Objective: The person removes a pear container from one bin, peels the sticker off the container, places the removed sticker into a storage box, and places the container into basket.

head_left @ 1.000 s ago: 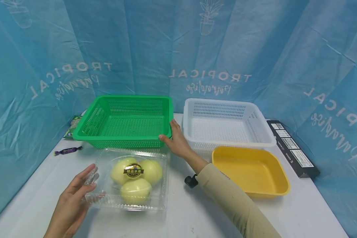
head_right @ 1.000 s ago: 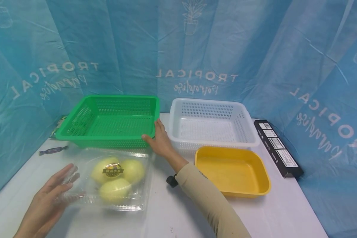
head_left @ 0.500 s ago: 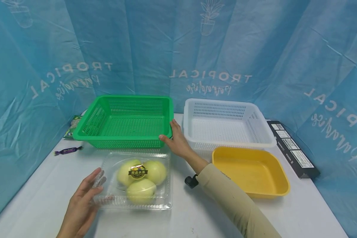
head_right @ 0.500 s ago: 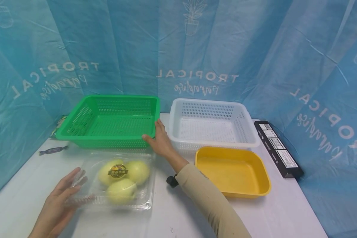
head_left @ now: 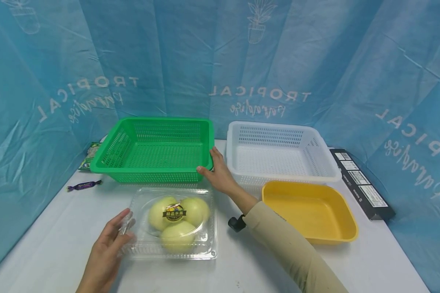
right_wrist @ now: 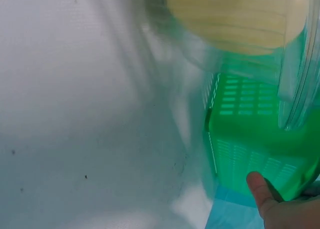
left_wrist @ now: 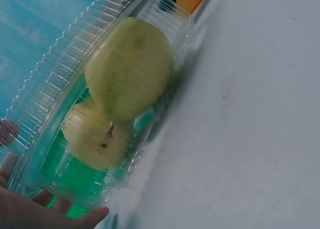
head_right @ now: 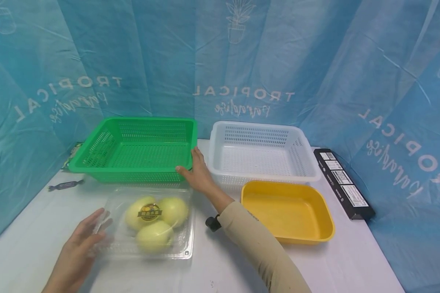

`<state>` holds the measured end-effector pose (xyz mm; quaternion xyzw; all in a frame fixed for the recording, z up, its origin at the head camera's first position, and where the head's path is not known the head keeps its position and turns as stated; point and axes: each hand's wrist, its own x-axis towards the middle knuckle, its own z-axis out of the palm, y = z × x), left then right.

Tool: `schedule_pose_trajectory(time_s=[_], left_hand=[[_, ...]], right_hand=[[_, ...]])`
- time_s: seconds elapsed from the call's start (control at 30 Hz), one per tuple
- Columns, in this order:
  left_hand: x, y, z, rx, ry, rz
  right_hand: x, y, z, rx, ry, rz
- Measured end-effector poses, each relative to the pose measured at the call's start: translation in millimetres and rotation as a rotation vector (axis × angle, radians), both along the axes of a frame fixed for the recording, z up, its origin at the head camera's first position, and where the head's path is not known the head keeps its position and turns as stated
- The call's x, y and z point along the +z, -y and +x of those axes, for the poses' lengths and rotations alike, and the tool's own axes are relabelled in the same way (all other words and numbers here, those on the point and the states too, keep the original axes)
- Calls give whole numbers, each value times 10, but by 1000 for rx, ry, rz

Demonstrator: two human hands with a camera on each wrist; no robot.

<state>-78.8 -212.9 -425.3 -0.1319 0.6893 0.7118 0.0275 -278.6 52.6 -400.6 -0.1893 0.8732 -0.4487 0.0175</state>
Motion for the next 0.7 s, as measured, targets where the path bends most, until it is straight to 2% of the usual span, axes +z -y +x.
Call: schedule_pose_trajectory(time_s=[0.13, 0.3, 0.43, 0.7], left_hand=[[-33, -8, 2, -16, 16, -19], [-99, -13, 13, -49, -78, -45], [-70, -39, 19, -80, -108, -79], [16, -108, 5, -177, -83, -120]], right_hand=[[-3, -1, -5, 7, 8, 1], [9, -2, 4, 9, 9, -2], [10, -4, 5, 10, 7, -4], [2, -10, -1, 14, 1, 4]])
